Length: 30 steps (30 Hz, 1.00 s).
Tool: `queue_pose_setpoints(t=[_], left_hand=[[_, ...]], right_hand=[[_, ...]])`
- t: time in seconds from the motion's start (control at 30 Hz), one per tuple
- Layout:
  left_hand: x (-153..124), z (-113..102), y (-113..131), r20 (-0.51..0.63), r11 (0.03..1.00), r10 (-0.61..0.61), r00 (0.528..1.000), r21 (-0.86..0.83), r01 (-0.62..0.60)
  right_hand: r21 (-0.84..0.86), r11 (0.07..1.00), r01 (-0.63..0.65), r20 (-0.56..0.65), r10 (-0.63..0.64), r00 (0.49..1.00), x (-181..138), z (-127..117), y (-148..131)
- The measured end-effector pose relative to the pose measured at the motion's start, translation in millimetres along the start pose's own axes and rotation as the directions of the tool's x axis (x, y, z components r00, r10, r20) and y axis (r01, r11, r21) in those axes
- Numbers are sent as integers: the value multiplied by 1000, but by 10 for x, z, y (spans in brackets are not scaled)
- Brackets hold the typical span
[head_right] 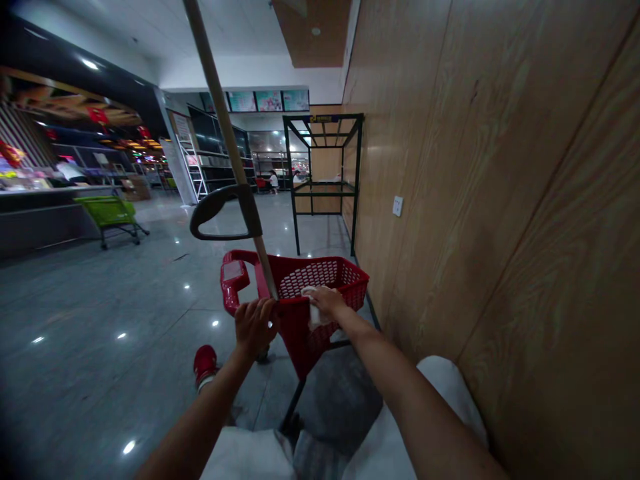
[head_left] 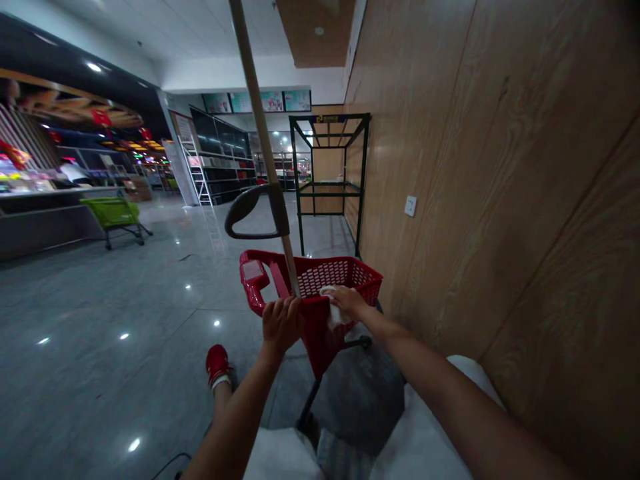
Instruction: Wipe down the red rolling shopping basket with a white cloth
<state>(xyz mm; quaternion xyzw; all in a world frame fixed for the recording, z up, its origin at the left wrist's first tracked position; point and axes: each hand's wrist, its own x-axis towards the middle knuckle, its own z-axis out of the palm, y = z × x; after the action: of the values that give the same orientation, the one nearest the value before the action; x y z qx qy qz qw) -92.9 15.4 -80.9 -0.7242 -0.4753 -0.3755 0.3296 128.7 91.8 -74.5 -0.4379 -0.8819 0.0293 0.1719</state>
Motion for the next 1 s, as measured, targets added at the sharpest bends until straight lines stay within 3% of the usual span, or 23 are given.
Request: queue_pose_setpoints(t=[0.07, 0.13, 0.27, 0.33, 0.4, 0.47, 0.57, 0.67, 0.77, 0.83, 0.9, 0.93, 1.0], left_hand=[[-29, -8, -38, -63, 1000, 4, 998, 16, -3], [-39, 1, -33, -101, 997, -48, 994, 48, 53], [-21, 33, 14, -145, 989, -101, 984, 93, 115], [-7, 33, 3, -131, 994, -70, 989, 73, 81], [3, 19, -44, -95, 998, -31, 995, 48, 36], [5, -1, -119, -65, 999, 23, 998, 36, -21], [-12, -18, -242, -56, 996, 90, 994, 26, -89], [-32, -8, -278, -58, 998, 66, 996, 7, -66], [-24, 40, -108, -146, 999, -40, 988, 10, 42], [5, 106, 123, -194, 1000, -25, 981, -16, 22], [41, 201, 386, -32, 975, 181, 983, -123, -183], [56, 253, 505, 70, 963, 229, 971, -164, -216], [75, 352, 670, 186, 977, 172, 967, -154, -144]], right_hand=[[-28, 996, -83, 19, 83, 996, -104, 27, 168], [-20, 997, -79, 22, 79, 997, -116, 45, 127], [119, 985, 121, -113, -108, 988, 93, 86, -466], [159, 975, 158, -203, -124, 971, 198, 104, -735], [138, 979, 149, -204, -120, 972, 220, 118, -791], [72, 992, 105, -135, -95, 986, 137, 136, -600], [-9, 999, -36, -47, 36, 998, -133, 179, -27], [-3, 997, -75, -34, 75, 997, -408, 222, 479], [-7, 997, -76, -36, 76, 996, -524, 255, 616], [-25, 996, -88, -55, 86, 995, -502, 284, 511], [-22, 999, -49, -90, 47, 995, -432, 321, 330], [-15, 1000, -23, -110, 22, 994, -390, 339, 236], [-4, 1000, 6, -127, -6, 992, -318, 364, 88]])
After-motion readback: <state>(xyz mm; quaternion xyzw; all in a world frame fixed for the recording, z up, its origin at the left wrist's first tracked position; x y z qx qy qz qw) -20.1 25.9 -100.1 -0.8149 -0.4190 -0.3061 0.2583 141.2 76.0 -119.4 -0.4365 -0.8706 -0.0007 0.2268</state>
